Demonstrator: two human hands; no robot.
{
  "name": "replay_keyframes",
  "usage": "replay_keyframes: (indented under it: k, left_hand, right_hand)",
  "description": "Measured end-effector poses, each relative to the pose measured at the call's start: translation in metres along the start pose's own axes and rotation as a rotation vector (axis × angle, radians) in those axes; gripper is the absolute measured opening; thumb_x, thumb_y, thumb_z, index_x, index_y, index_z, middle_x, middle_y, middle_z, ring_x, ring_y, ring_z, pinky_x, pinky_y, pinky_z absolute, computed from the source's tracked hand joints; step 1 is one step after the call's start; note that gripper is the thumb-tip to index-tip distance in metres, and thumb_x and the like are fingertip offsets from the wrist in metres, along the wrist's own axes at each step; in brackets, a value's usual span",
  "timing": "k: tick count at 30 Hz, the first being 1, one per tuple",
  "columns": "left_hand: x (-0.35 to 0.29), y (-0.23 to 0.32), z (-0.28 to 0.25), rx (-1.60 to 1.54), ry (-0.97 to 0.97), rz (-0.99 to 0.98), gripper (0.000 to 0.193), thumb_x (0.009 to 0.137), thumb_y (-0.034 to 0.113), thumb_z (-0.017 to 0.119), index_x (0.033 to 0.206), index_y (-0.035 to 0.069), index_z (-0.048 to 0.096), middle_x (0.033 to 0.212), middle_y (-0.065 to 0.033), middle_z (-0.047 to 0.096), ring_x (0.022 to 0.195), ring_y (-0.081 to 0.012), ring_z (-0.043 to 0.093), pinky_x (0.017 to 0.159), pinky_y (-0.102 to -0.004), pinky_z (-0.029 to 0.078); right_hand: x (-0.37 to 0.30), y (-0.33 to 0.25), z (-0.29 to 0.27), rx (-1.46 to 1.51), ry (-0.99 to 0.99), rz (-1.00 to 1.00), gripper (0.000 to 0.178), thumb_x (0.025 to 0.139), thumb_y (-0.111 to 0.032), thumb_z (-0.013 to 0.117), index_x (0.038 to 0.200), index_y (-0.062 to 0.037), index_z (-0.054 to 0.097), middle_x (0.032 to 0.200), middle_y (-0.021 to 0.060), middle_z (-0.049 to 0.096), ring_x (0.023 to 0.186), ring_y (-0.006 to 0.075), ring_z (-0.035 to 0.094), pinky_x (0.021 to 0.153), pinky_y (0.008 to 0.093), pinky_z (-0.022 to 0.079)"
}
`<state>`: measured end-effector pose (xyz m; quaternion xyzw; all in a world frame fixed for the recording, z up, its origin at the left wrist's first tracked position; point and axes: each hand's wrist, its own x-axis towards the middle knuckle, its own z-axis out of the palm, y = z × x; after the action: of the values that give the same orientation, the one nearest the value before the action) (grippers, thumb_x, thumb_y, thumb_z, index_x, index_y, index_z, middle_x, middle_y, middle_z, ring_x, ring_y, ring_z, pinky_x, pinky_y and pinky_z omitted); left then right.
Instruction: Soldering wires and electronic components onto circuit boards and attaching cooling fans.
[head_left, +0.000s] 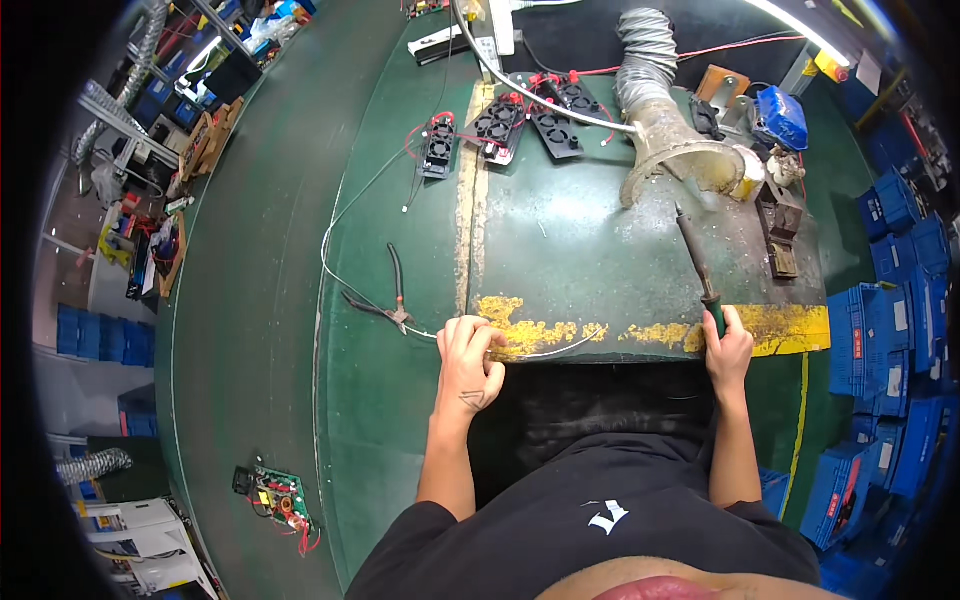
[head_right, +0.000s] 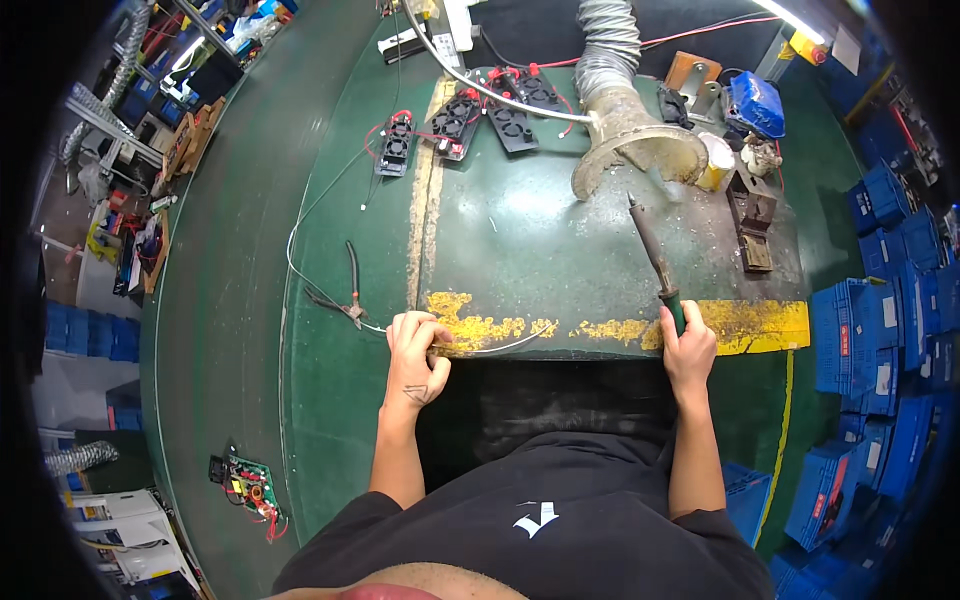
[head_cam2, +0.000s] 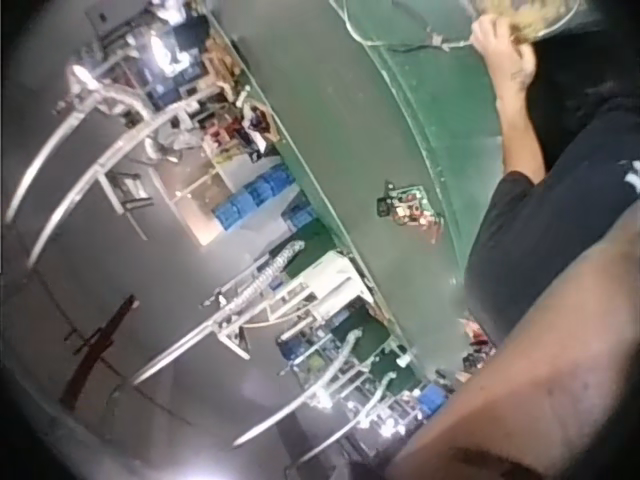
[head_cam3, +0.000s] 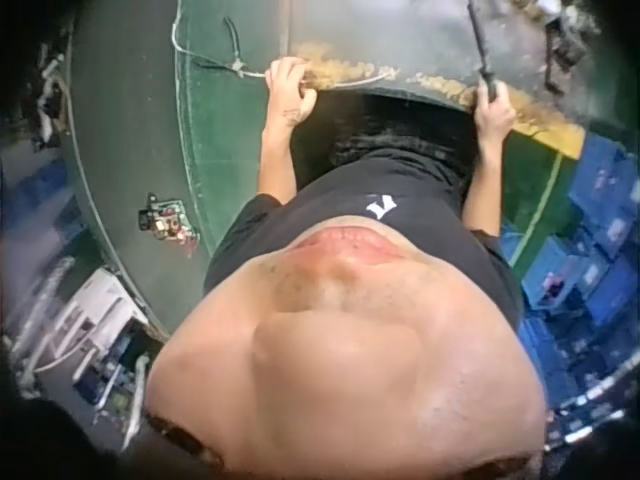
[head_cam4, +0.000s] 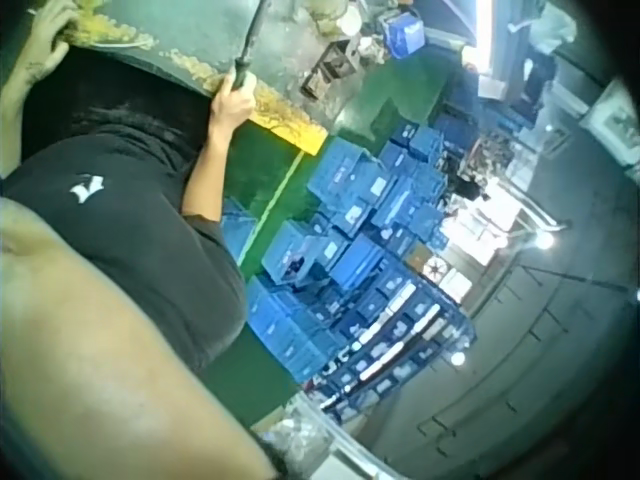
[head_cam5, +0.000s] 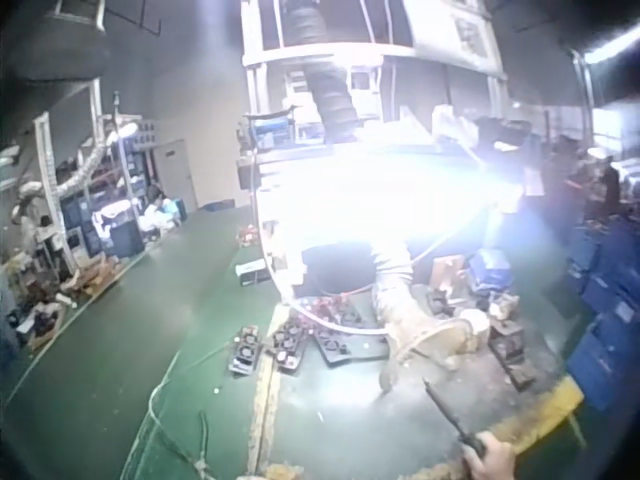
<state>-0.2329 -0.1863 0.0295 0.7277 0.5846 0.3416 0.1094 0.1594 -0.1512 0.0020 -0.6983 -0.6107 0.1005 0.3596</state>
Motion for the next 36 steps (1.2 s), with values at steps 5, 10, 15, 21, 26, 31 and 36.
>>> replay_keyframes:
  k: [5, 10, 15, 21, 26, 31, 36]
  left_hand:
    - [0.0, 0.001, -0.002, 0.025, -0.034, 0.026, 0.027, 0.065, 0.0, 0.065, 0.09, 0.011, 0.068, 0.096, -0.0067, 0.055, 0.096, -0.0288, 0.052, 0.088, -0.0389, 0.039]
    - [0.0, -0.003, -0.004, -0.061, 0.019, 0.037, 0.025, 0.069, 0.001, 0.068, 0.092, 0.012, 0.071, 0.097, -0.0062, 0.059, 0.099, -0.0285, 0.054, 0.088, -0.0387, 0.039]
    - [-0.001, -0.004, -0.005, -0.074, 0.029, 0.05, 0.027, 0.065, 0.001, 0.064, 0.09, 0.01, 0.07, 0.1, -0.0068, 0.06, 0.1, -0.0293, 0.055, 0.088, -0.0398, 0.04]
    - [-0.004, -0.003, -0.008, -0.083, 0.025, 0.062, 0.027, 0.063, 0.0, 0.064, 0.087, 0.011, 0.068, 0.098, -0.0073, 0.055, 0.1, -0.031, 0.052, 0.089, -0.0419, 0.04]
    - [-0.007, -0.005, -0.006, -0.069, 0.053, 0.059, 0.021, 0.065, 0.0, 0.066, 0.082, 0.011, 0.068, 0.095, -0.0058, 0.057, 0.097, -0.0293, 0.054, 0.086, -0.0415, 0.042]
    - [-0.003, -0.006, 0.001, -0.043, 0.125, 0.042, 0.015, 0.07, -0.002, 0.067, 0.08, 0.008, 0.067, 0.09, -0.0066, 0.06, 0.091, -0.0289, 0.057, 0.082, -0.0393, 0.044]
    - [0.004, 0.002, 0.005, -0.131, 0.264, -0.103, 0.015, 0.082, -0.008, 0.061, 0.091, 0.002, 0.067, 0.092, -0.0108, 0.062, 0.082, -0.0275, 0.062, 0.075, -0.0364, 0.052]
  right_hand:
    - [-0.001, 0.0, 0.0, 0.0, -0.011, 0.046, 0.026, 0.1, -0.028, 0.066, 0.096, -0.0026, 0.063, 0.066, 0.021, 0.055, 0.057, 0.0395, 0.056, 0.055, 0.0427, 0.044]
    - [0.0, -0.004, -0.003, -0.084, 0.033, -0.001, 0.028, 0.096, -0.034, 0.069, 0.097, -0.0057, 0.064, 0.072, 0.0256, 0.063, 0.072, 0.0485, 0.065, 0.058, 0.0507, 0.048]
    - [0.001, -0.004, -0.002, -0.076, 0.023, 0.025, 0.03, 0.097, -0.035, 0.068, 0.097, -0.0059, 0.063, 0.072, 0.0251, 0.064, 0.072, 0.0485, 0.065, 0.059, 0.0522, 0.047]
    - [0.001, -0.006, 0.003, -0.076, 0.032, 0.084, 0.035, 0.099, -0.039, 0.064, 0.091, -0.0053, 0.061, 0.069, 0.0232, 0.062, 0.069, 0.0484, 0.063, 0.057, 0.0521, 0.045]
    - [0.002, -0.003, 0.002, -0.168, 0.06, 0.061, 0.034, 0.099, -0.039, 0.064, 0.097, -0.0053, 0.064, 0.075, 0.0267, 0.065, 0.074, 0.0496, 0.064, 0.06, 0.0538, 0.047]
    - [0.002, 0.003, -0.003, -0.048, -0.054, 0.069, 0.033, 0.098, -0.037, 0.066, 0.098, -0.0046, 0.064, 0.075, 0.0258, 0.065, 0.074, 0.0487, 0.065, 0.06, 0.0514, 0.047]
    - [0.007, 0.004, -0.014, 0.077, -0.136, 0.066, 0.03, 0.099, -0.035, 0.066, 0.098, -0.0048, 0.065, 0.07, 0.0226, 0.062, 0.069, 0.0451, 0.064, 0.058, 0.048, 0.046]
